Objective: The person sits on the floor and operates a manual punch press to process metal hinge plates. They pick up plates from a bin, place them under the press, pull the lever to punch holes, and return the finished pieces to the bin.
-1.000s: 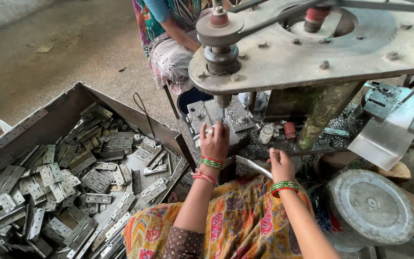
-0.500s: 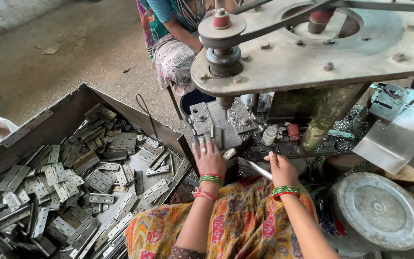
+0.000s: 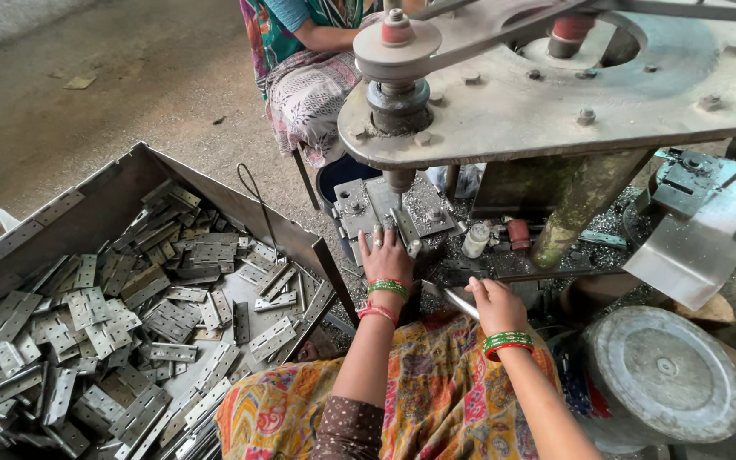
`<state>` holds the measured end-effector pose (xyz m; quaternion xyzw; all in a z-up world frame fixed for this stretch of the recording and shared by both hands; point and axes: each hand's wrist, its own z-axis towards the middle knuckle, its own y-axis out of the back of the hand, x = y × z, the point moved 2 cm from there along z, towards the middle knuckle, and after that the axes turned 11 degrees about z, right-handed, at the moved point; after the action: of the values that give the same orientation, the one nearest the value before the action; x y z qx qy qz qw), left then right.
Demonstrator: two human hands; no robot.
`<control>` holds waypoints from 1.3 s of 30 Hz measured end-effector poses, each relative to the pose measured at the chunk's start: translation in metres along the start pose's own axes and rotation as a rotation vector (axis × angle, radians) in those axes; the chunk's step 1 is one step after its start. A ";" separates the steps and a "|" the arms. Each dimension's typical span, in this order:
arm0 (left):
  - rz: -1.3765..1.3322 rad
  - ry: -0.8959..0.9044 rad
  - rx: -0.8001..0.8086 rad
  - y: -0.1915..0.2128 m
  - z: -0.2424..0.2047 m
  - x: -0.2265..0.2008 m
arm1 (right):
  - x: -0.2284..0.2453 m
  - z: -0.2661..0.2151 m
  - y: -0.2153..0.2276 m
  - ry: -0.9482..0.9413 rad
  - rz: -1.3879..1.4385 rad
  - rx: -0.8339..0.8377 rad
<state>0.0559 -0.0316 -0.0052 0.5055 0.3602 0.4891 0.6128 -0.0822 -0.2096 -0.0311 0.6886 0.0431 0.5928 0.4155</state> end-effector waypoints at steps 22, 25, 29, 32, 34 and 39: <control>0.089 -0.045 0.037 0.004 0.001 -0.002 | -0.081 -0.010 -0.051 -0.043 -0.664 0.657; 0.112 -0.067 0.184 0.000 0.013 0.002 | -0.050 0.009 -0.041 -0.031 -0.704 0.637; 0.107 -0.028 0.112 -0.002 0.030 0.003 | -0.028 0.025 -0.034 0.041 -0.729 0.662; 0.109 -0.032 0.120 -0.004 0.034 0.005 | -0.042 0.008 -0.039 -0.008 -0.651 0.656; 0.092 -0.024 0.136 -0.005 0.033 0.004 | -0.063 -0.012 -0.041 -0.067 -0.536 0.659; 0.056 -0.048 0.169 -0.015 0.007 0.006 | -0.083 -0.036 -0.046 -0.032 -0.514 0.612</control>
<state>0.0678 -0.0279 -0.0174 0.5769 0.3711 0.4618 0.5623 -0.1171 -0.2064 -0.1266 0.7565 0.3820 0.4187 0.3264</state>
